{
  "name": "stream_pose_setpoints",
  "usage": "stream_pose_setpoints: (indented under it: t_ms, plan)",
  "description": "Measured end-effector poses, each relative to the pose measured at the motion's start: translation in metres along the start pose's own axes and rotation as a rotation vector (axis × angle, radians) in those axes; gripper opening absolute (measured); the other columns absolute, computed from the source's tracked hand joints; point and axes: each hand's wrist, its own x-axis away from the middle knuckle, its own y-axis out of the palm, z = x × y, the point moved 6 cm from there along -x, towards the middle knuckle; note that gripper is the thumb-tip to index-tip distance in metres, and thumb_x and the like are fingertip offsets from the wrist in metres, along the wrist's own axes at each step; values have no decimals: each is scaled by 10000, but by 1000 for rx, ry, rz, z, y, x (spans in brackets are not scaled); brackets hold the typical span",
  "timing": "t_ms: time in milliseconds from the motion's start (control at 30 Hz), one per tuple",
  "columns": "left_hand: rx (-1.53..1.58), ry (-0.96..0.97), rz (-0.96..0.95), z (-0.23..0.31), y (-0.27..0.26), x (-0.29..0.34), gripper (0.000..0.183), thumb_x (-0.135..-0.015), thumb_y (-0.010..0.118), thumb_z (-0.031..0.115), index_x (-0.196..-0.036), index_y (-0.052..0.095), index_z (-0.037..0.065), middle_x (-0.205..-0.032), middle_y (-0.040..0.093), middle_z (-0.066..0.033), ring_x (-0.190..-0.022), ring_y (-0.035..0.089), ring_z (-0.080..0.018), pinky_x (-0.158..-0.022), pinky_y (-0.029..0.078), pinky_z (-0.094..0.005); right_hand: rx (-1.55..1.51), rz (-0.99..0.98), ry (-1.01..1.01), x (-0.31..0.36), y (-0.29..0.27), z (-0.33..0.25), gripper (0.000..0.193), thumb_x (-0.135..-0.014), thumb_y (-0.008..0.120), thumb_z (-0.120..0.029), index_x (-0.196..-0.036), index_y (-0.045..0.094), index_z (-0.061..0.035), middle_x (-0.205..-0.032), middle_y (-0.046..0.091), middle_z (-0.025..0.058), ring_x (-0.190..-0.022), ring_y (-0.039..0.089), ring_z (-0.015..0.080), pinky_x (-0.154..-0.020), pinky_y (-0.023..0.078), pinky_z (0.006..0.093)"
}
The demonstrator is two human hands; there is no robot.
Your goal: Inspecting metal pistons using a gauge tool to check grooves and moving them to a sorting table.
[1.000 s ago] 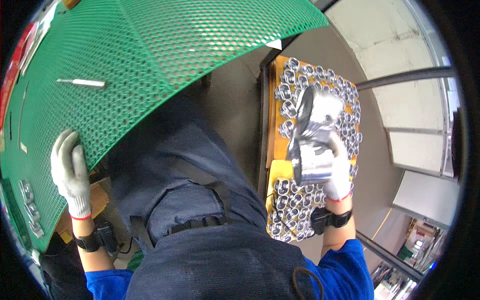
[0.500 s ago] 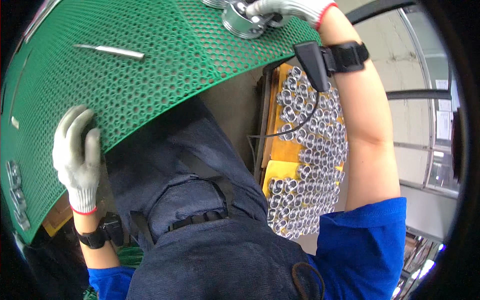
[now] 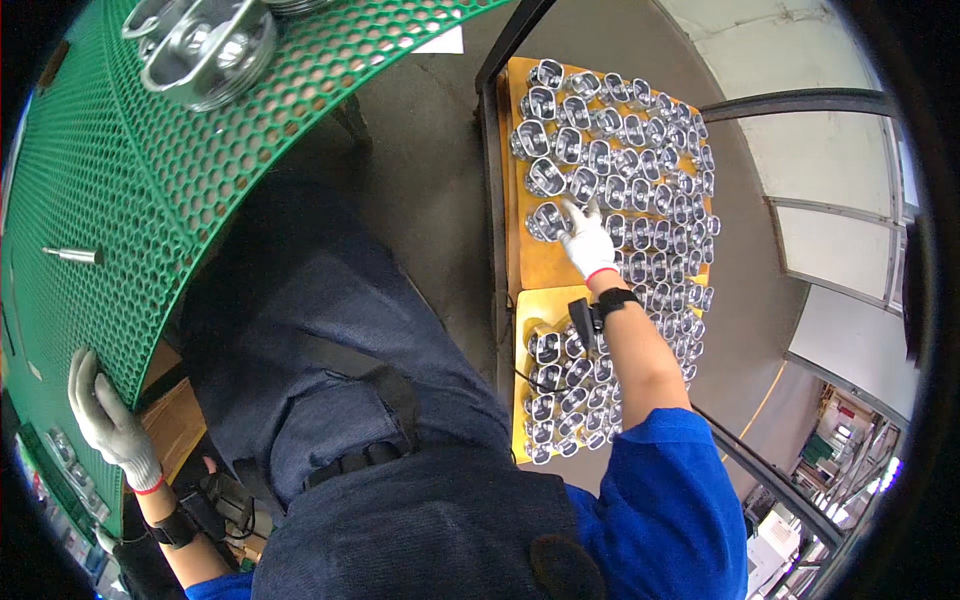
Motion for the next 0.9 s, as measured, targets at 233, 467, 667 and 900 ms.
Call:
stream_pose_setpoints:
  t_ms: [233, 467, 667, 900]
  plan:
    - [-65, -19, -13, -2, 0, 3, 266, -966, 447, 33, -1168, 594, -58, -1233, 605, -186, -1164, 569, -302, -1039, 405, -383, 35, -123, 75, -64, 47, 16, 447, -849, 592, -243, -1292, 538, -251, -1366, 440, 285, -1077, 589, 451, -928, 483, 486]
    - [-68, -117, -9, 1, 0, 2, 247, -949, 459, 34, -1135, 608, -29, -1212, 604, -198, -1130, 582, -325, -1000, 433, -401, 142, 66, -9, -49, 48, -1, 318, -799, 655, -262, -1104, 639, -172, -1055, 576, 241, -978, 598, 427, -845, 489, 495]
    - [-73, -63, 32, 16, -4, -4, 232, -900, 490, 19, -1089, 617, -22, -1161, 621, -200, -1105, 589, -352, -983, 444, -428, -105, 65, -101, -45, 73, 26, 342, -785, 599, -125, -1125, 638, -123, -1089, 590, 270, -970, 600, 439, -866, 487, 474]
    - [-20, -78, 19, 27, -8, -11, 227, -877, 508, 17, -1072, 615, -24, -1171, 614, -195, -1124, 580, -359, -992, 439, -428, -611, -1, 0, 46, 5, -22, 237, -791, 627, 21, -1024, 603, -16, -975, 658, 83, -928, 612, 152, -841, 484, 286]
